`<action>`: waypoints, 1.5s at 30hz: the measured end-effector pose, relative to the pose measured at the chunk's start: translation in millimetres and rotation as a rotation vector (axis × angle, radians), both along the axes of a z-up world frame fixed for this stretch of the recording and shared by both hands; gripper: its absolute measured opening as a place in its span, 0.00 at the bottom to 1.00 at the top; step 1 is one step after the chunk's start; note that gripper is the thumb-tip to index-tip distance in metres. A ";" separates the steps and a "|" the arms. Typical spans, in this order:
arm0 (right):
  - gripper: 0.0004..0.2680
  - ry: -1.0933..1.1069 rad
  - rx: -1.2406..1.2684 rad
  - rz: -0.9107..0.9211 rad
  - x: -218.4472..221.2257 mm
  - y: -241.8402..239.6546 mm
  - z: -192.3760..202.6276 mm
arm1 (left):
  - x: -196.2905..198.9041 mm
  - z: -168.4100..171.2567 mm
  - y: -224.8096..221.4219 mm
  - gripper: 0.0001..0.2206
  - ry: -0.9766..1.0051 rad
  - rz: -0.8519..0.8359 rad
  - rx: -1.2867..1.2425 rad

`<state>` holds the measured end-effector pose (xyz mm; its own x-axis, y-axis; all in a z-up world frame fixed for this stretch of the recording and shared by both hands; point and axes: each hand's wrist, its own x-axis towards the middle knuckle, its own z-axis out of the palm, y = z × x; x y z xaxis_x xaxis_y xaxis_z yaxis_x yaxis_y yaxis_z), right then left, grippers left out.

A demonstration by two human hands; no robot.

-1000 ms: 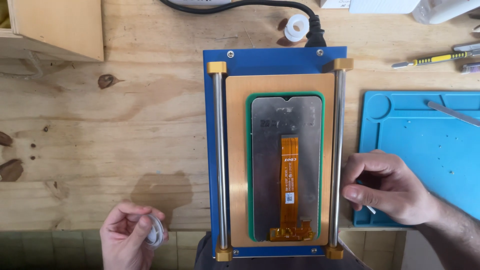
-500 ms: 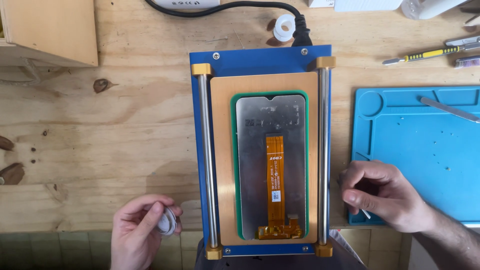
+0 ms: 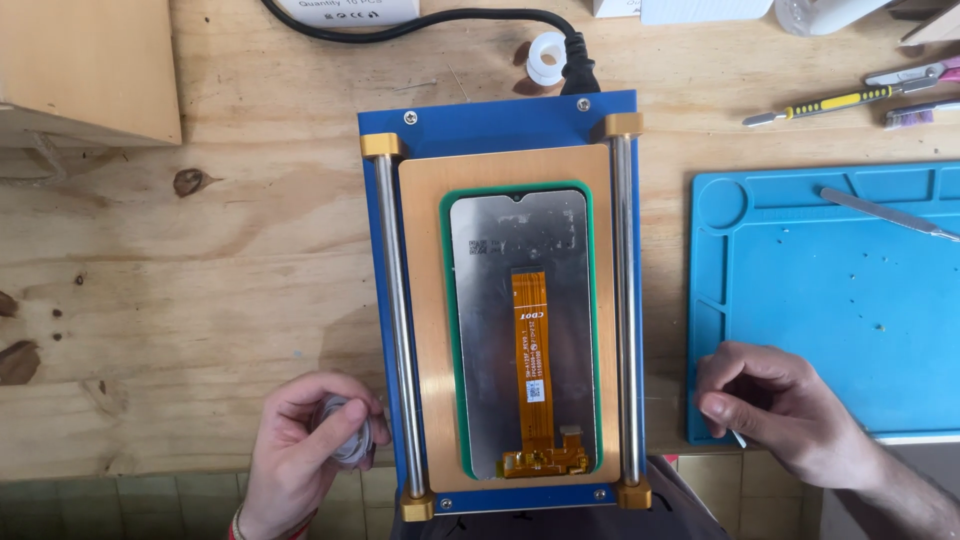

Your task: Separating a mobile phone screen using a thin wire and a heating separator machine

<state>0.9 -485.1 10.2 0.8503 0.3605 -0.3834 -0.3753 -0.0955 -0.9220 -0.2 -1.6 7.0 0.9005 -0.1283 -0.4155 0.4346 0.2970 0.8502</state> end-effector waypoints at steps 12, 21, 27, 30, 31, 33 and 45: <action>0.09 0.209 -0.136 -0.089 -22.6 -18.2 -0.6 | 26.1 5.6 -5.1 0.17 -0.049 -0.182 -0.108; 0.09 0.285 -0.241 -0.138 -33.1 -25.1 -5.0 | 38.0 20.2 -7.7 0.16 -0.068 -0.221 -0.124; 0.09 0.184 -0.377 -0.160 -20.9 -23.2 -1.9 | 31.8 15.6 -7.5 0.15 -0.006 -0.150 -0.116; 0.08 0.160 -0.437 -0.141 -14.3 -22.5 -1.5 | 29.5 15.6 -6.4 0.15 -0.038 -0.149 -0.161; 0.08 0.158 -0.437 -0.131 -12.5 -22.6 -2.0 | 26.1 13.3 -4.4 0.15 -0.039 -0.139 -0.160; 0.08 0.178 -0.486 -0.121 -9.3 -22.9 -3.3 | 19.1 8.7 -0.6 0.14 0.006 -0.125 -0.179; 0.08 0.063 -0.413 0.003 21.3 7.5 5.9 | -22.0 -7.9 23.9 0.13 0.064 -0.008 -0.192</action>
<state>22.2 -477.7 16.1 0.8197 0.1683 -0.5475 -0.4288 -0.4534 -0.7814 -22.3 22.3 -0.9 0.8718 -0.2180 -0.4386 0.4887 0.4476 0.7489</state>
